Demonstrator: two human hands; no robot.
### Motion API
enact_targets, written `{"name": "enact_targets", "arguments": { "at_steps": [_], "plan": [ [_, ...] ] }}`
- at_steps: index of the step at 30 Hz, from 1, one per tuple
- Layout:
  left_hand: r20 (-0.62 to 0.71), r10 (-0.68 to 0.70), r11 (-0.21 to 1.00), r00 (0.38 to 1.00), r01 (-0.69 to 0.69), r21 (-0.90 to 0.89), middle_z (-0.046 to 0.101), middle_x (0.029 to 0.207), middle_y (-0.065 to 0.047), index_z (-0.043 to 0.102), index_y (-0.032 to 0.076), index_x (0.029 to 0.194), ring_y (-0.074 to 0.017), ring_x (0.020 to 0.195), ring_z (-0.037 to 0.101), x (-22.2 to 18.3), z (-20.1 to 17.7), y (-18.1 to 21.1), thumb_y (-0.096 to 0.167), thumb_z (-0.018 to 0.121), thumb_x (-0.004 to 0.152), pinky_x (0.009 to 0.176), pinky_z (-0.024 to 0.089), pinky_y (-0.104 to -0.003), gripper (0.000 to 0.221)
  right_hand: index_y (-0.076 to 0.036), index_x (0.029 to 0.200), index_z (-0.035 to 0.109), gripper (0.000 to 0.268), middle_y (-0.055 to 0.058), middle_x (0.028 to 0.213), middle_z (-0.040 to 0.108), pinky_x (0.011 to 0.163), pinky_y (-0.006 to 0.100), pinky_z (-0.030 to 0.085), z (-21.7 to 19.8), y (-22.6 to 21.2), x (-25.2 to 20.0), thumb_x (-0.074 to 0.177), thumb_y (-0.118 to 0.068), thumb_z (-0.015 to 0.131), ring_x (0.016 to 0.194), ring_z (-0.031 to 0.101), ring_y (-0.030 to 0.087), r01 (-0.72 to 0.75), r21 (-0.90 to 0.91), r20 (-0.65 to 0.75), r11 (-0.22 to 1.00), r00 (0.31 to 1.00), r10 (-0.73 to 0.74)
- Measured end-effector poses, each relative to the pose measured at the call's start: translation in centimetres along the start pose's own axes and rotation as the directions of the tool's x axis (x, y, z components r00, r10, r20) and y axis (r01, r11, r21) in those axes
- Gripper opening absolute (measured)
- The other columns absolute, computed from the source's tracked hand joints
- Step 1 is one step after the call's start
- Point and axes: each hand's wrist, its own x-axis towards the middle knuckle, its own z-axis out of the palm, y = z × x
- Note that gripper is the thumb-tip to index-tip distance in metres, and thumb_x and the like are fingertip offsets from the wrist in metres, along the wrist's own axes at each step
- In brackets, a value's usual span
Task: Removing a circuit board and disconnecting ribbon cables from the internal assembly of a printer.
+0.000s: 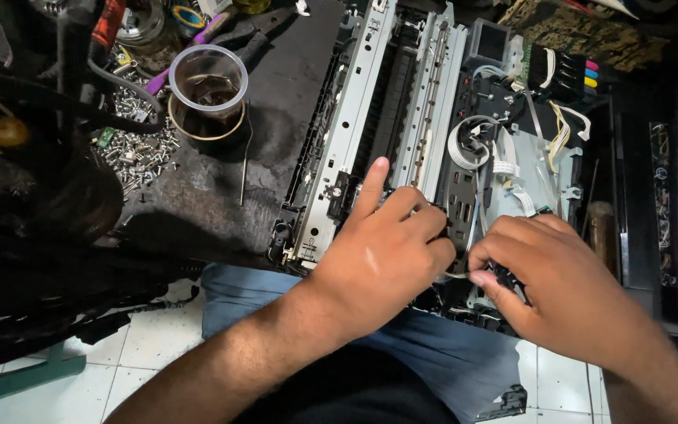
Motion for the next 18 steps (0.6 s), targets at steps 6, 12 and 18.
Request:
{"name": "enact_targets", "arguments": {
  "at_steps": [6,12,18],
  "plan": [
    [0.092,0.034,0.997,0.995,-0.029,-0.065,0.053,0.086,-0.002,0.072,0.016,0.074,-0.0307,0.095,0.049,0.4,-1.1,-0.5,0.011,0.07,0.084,0.12,0.028,-0.074,0.012,-0.022,0.089,0.067,0.008,-0.006,0.086,0.063,0.085,0.036,0.041,0.3,-0.1,-0.4,0.092,-0.027,0.064,0.077,0.059,0.019,0.004,0.027,-0.084,1.0,0.996,-0.001],
    [0.112,0.045,0.995,0.993,-0.035,-0.097,0.058,0.084,-0.002,0.072,0.016,0.082,-0.0317,0.098,0.05,0.5,-1.1,-0.7,0.009,0.066,0.084,0.118,0.026,-0.075,0.009,-0.018,0.089,0.069,0.007,-0.006,0.086,0.065,0.084,0.034,0.042,0.4,-0.6,-0.6,0.091,-0.022,0.063,0.077,0.061,0.016,0.056,0.071,-0.209,0.996,0.977,-0.04],
    [0.103,0.013,0.992,0.995,0.001,-0.126,0.057,0.075,0.0,0.076,0.016,0.079,-0.03,0.099,0.05,0.5,-1.4,-0.5,0.012,0.075,0.081,0.12,0.026,-0.074,0.005,-0.015,0.086,0.066,0.003,-0.005,0.081,0.065,0.078,0.034,0.044,0.7,-0.9,-0.7,0.089,-0.015,0.065,0.071,0.058,0.018,0.07,0.055,-0.261,0.996,0.964,-0.053]
  ]
}}
